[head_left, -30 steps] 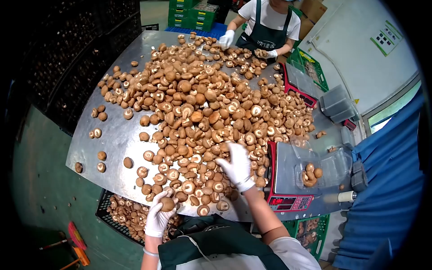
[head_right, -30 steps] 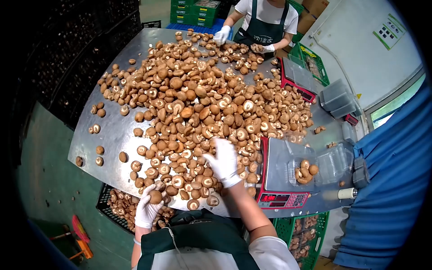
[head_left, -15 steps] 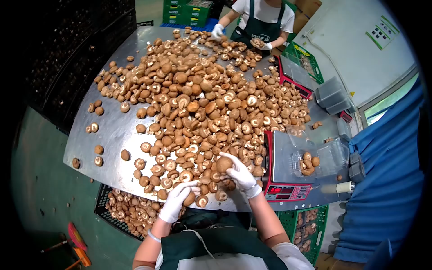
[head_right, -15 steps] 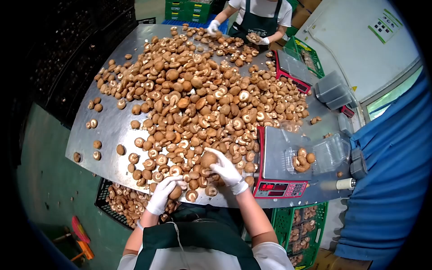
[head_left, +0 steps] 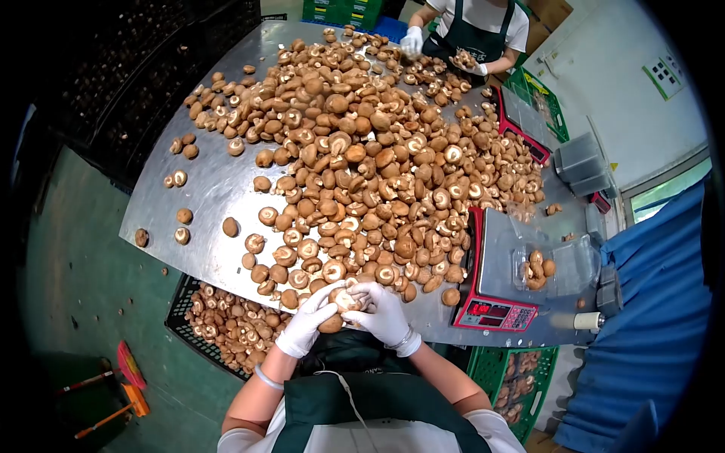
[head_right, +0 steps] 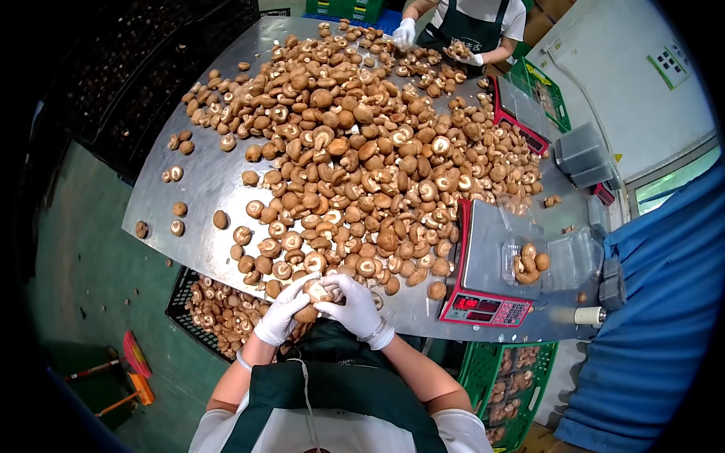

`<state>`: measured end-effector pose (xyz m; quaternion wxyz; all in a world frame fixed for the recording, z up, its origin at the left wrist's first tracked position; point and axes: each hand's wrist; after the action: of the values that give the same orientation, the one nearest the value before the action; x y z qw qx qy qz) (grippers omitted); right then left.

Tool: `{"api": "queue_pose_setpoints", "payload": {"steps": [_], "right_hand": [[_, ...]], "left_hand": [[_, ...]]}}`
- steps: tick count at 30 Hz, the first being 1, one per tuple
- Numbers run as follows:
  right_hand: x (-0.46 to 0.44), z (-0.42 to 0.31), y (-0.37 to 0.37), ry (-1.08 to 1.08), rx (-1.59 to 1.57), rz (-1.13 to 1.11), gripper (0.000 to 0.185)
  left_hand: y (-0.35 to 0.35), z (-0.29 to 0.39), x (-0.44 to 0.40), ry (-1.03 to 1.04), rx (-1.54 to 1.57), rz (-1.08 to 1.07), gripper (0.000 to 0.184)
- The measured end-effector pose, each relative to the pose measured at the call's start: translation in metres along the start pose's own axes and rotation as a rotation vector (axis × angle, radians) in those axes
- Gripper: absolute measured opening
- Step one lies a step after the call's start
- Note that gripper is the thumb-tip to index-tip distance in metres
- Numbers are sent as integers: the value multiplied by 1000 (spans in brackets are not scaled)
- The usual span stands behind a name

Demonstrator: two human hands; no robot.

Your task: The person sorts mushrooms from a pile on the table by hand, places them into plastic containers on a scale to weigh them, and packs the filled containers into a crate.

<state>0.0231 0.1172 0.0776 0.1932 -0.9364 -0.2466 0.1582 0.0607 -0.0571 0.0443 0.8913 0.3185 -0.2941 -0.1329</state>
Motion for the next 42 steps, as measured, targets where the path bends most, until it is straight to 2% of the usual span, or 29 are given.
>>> {"api": "queue_pose_setpoints", "payload": {"steps": [1, 3, 4, 6, 7, 11, 12, 14, 16, 18, 19, 20, 22, 24, 26, 27, 28, 29, 30, 32, 34, 35, 36, 38, 39, 40, 41, 42], "right_hand": [[0, 2, 0, -5, 1, -8, 43], [1, 10, 0, 254, -329, -20, 33], [1, 12, -2, 253, -330, -26, 33], [-5, 14, -9, 316, -699, 65, 24], [-8, 15, -17, 342, -782, 86, 18], [-21, 38, -37, 201, -917, 360, 17], [-28, 33, -36, 204, -828, 433, 14], [-44, -13, -26, 103, -599, 239, 19], [-47, -30, -5, 27, -569, -199, 27], [-49, -39, 3, -332, -307, -331, 34], [-50, -37, -1, -227, -319, -389, 34], [-50, -27, -8, -234, -213, -370, 32], [-37, -4, -17, 95, -326, -215, 29], [-28, 11, -29, 221, -400, -129, 26], [-9, 38, -26, 320, -563, -133, 33], [-5, 38, -19, 335, -656, -130, 38], [-1, 37, -9, 348, -744, -117, 44], [2, 42, 3, 335, -836, -157, 54], [3, 42, 14, 266, -940, -150, 55], [-10, 23, 26, 289, -1117, 8, 54], [-20, 32, 29, 111, -914, 191, 52], [-21, 46, 26, 185, -971, 269, 49], [-21, 49, 15, 222, -1154, 293, 49], [-12, 58, -16, 150, -1006, 373, 45], [-11, 57, -49, 326, -1008, 331, 38], [-24, 9, -85, 474, -731, 542, 38], [-19, 7, -113, 334, -459, 646, 38], [-8, 10, -146, 161, -150, 759, 38]], "left_hand": [[-2, -1, 1, 7, 4, 3, 48], [-6, -2, 4, 2, -16, 74, 46], [-7, -1, 6, 4, -13, 78, 46], [-9, 4, 11, -40, 188, 110, 45], [-15, 4, 12, -61, 243, 86, 44], [-28, -5, 17, -107, 395, 86, 45], [-25, -6, 18, -102, 401, 89, 45], [-20, -6, 19, -89, 386, 67, 47], [-21, -15, 19, -69, 318, -33, 54], [-18, -24, 20, 98, 316, -111, 51], [-17, -24, 31, -44, 304, 62, 51], [-13, -24, 33, 17, 300, 34, 52], [-23, -25, 47, -87, 360, 49, 54], [-37, -40, 45, 51, 445, 42, 56], [-30, -28, 48, 81, 421, 169, 57], [-17, -18, 45, 130, 294, 337, 58], [-6, -10, 36, 258, 151, 382, 57], [3, -3, 28, 299, 36, 397, 57], [11, 2, 22, 343, -80, 408, 56], [24, 10, 10, 349, -566, 481, 56], [43, 10, -4, 377, -768, 449, 56], [47, 8, -8, 386, -837, 410, 55], [60, 14, -6, 423, -887, 368, 55], [64, 24, -3, 312, -785, 205, 54], [64, 28, -1, 297, -696, 204, 52], [61, 35, 4, 306, -695, 242, 45], [55, 41, 9, 231, -591, 311, 42], [36, 39, 10, 290, -553, 348, 38]]}}
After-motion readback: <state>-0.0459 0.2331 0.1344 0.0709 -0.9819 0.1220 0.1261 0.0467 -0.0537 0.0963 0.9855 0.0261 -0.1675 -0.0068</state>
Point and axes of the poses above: each hand's wrist, its own x-axis away from the middle knuckle, its own y-axis out of the palm, z = x × y, and after that the axes turned 14 degrees about -y, right-handed
